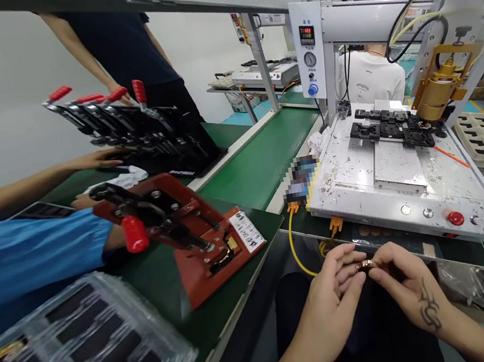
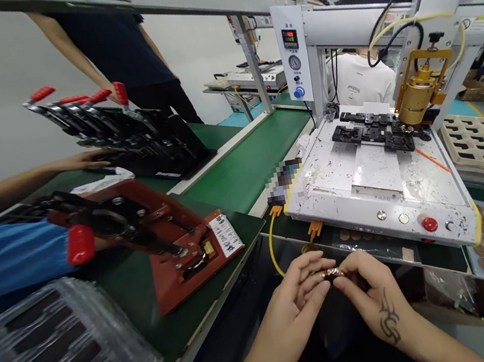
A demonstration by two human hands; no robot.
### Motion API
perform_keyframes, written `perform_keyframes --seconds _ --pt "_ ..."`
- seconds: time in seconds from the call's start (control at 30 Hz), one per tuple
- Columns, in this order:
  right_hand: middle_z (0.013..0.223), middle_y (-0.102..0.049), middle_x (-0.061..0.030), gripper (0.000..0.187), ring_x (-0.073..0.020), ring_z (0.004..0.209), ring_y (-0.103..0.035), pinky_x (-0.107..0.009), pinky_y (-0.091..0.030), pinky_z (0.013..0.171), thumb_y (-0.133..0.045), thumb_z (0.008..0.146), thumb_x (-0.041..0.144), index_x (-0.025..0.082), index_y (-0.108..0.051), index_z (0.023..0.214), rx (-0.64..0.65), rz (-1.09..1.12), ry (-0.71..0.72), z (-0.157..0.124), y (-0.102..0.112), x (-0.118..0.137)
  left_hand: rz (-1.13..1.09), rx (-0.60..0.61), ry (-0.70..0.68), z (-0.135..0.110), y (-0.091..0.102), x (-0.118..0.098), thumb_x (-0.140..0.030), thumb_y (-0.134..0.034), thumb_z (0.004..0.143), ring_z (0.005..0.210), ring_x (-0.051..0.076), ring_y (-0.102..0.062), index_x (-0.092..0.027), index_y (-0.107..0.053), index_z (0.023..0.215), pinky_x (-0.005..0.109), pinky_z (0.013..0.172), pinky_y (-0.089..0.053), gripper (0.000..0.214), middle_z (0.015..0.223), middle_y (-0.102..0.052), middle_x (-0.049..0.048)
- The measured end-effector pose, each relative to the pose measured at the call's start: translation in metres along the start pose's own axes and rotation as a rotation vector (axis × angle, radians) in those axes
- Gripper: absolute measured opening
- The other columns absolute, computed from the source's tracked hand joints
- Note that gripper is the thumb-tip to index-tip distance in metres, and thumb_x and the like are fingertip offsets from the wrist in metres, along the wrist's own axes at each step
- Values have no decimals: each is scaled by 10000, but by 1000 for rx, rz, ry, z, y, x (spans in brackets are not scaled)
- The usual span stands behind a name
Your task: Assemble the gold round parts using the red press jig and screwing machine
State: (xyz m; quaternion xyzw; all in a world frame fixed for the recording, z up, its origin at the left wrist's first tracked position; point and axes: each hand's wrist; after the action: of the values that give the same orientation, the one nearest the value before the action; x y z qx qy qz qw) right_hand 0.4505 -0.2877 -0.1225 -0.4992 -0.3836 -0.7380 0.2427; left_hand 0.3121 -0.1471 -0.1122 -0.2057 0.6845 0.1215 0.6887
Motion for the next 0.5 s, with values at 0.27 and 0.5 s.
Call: perform_keyframes --seconds 0.27,0.5 --pt "742 -606 12 424 -115 592 -532 -222 -409 504 -768 920 607 199 -694 1007 0 460 -326 5 -21 8 -75 -59 34 -3 -2 -2 -394 -757 948 852 194 -703 -180 -708 1058 330 837 -585 245 934 -737 53" --pt "872 -645 5 377 -146 706 -622 -260 -537 615 -734 988 460 267 -631 1294 30 322 -177 3 -18 4 -36 -83 38 -5 4 -11 -411 -750 945 747 165 -650 -174 -706 998 296 742 -544 247 855 -700 30"
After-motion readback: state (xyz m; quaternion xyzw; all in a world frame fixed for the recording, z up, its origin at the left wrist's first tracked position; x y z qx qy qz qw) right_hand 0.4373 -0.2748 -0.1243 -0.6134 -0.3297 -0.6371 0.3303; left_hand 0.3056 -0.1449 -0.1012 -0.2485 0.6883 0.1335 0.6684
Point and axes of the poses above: each hand's wrist, its own z-axis towards the middle knuckle, its own y-axis out of the back of the hand, x = y × z
